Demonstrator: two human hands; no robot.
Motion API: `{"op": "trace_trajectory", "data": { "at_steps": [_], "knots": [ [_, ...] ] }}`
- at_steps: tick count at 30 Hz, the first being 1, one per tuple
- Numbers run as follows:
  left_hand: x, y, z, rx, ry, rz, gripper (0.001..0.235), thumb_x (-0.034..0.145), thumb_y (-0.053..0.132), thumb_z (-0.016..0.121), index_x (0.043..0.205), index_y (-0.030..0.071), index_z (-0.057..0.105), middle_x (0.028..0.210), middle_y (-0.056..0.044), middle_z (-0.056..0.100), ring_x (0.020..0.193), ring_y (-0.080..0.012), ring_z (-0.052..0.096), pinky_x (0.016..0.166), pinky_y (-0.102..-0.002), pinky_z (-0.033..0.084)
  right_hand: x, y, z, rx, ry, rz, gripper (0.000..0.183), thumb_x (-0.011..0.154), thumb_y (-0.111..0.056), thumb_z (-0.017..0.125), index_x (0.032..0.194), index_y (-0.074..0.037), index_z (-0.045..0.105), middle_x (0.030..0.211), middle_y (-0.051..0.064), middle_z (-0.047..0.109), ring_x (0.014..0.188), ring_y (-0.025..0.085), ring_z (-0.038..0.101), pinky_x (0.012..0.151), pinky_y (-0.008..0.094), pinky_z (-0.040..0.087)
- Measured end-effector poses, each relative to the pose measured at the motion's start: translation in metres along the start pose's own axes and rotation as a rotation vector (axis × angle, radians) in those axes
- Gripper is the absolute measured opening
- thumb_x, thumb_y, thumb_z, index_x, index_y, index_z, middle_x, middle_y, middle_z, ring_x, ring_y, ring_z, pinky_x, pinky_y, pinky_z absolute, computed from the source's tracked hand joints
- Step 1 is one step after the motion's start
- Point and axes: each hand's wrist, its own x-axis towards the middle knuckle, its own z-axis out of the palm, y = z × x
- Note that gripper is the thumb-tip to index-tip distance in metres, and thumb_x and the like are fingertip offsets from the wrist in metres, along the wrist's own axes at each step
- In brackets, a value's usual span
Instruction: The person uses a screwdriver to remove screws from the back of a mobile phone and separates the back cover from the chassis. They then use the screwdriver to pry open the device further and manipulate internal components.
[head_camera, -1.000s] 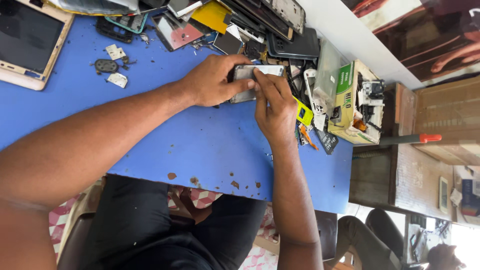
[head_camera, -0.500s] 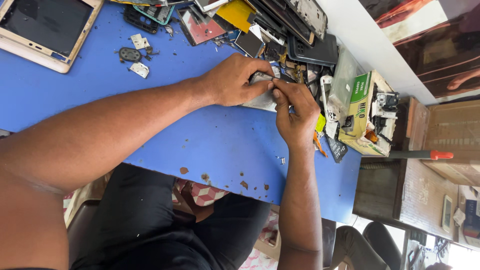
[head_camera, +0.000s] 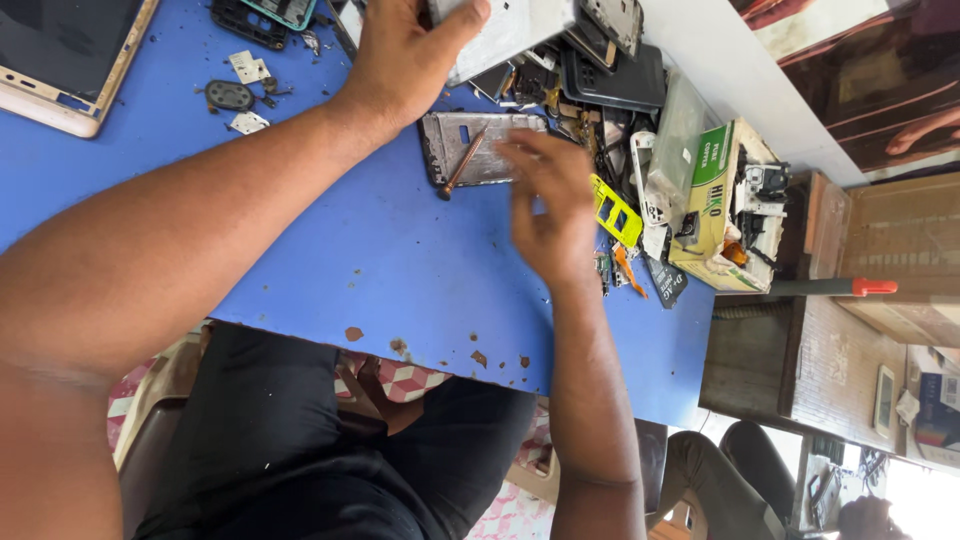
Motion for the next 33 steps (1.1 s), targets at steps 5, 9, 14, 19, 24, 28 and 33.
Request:
{"op": "trace_trajectory", "data": {
  "at_steps": [5,9,14,19,24,28,33],
  "knots": [
    [-0.004,-0.002,0.003,-0.081,-0.034,0.095,0.017,0.103,0.007,0.069,0.116,-0.002,0.066,0.105,-0.008,0.073,0.097,-0.0132,0.069,0.084,-0.031,0.058,0.005,-0.014,0.007,0.098,-0.213,-0.148,0.033,0.085,0.006,0.075,0.115,-0.008,0.075,0.119,0.009,0.07,0.11,0.03,0.066,0.097,0.041,0.055],
    [-0.006,0.001,0.002,-0.033,-0.068,-0.204,0.019,0.099,0.011,0.067,0.113,-0.001,0.065,0.099,-0.009,0.072,0.087,-0.0168,0.07,0.076,-0.035,0.056,-0.003,-0.015,0.008,0.173,-0.28,-0.18,0.023,0.088,-0.005,0.084,0.109,-0.01,0.076,0.108,0.006,0.071,0.101,0.026,0.069,0.09,0.038,0.056],
    [-0.004,0.003,0.0,-0.177,-0.171,0.005,0.021,0.104,0.009,0.066,0.122,-0.001,0.064,0.113,-0.005,0.073,0.105,-0.0118,0.069,0.095,-0.032,0.057,-0.015,0.01,0.004,0.279,0.047,-0.134,0.019,0.094,-0.002,0.076,0.109,-0.005,0.065,0.101,0.008,0.066,0.089,0.022,0.066,0.08,0.037,0.054],
    [-0.01,0.0,0.002,-0.091,-0.227,-0.072,0.02,0.103,0.009,0.067,0.12,0.0,0.062,0.106,-0.003,0.069,0.097,-0.0095,0.065,0.086,-0.028,0.055,-0.036,0.046,-0.005,0.763,0.366,0.234,0.021,0.106,-0.007,0.064,0.108,-0.007,0.043,0.091,0.007,0.057,0.062,0.011,0.055,0.057,0.027,0.054],
    [-0.01,0.006,0.006,-0.156,-0.393,-0.092,0.024,0.102,0.007,0.061,0.125,0.002,0.065,0.106,-0.003,0.07,0.097,-0.0076,0.065,0.084,-0.026,0.054,-0.036,0.054,0.005,0.692,0.398,0.185,0.022,0.109,-0.004,0.059,0.106,-0.008,0.037,0.093,0.011,0.057,0.066,0.012,0.057,0.062,0.03,0.056],
    [-0.01,0.016,0.005,-0.015,-0.473,-0.123,0.029,0.098,0.007,0.059,0.125,0.004,0.068,0.096,-0.002,0.072,0.087,-0.0052,0.065,0.077,-0.024,0.053,-0.033,0.036,0.008,0.52,0.338,0.17,0.021,0.11,-0.002,0.057,0.126,-0.003,0.043,0.099,0.01,0.057,0.075,0.011,0.057,0.068,0.026,0.055],
    [-0.01,0.022,0.006,-0.012,-0.515,-0.105,0.028,0.098,0.007,0.059,0.124,0.003,0.068,0.091,0.0,0.071,0.082,-0.0035,0.064,0.073,-0.023,0.052,-0.025,0.025,-0.003,0.168,0.237,0.106,0.017,0.11,-0.004,0.06,0.126,-0.003,0.068,0.11,0.012,0.065,0.083,0.013,0.063,0.07,0.025,0.053]
  ]
}}
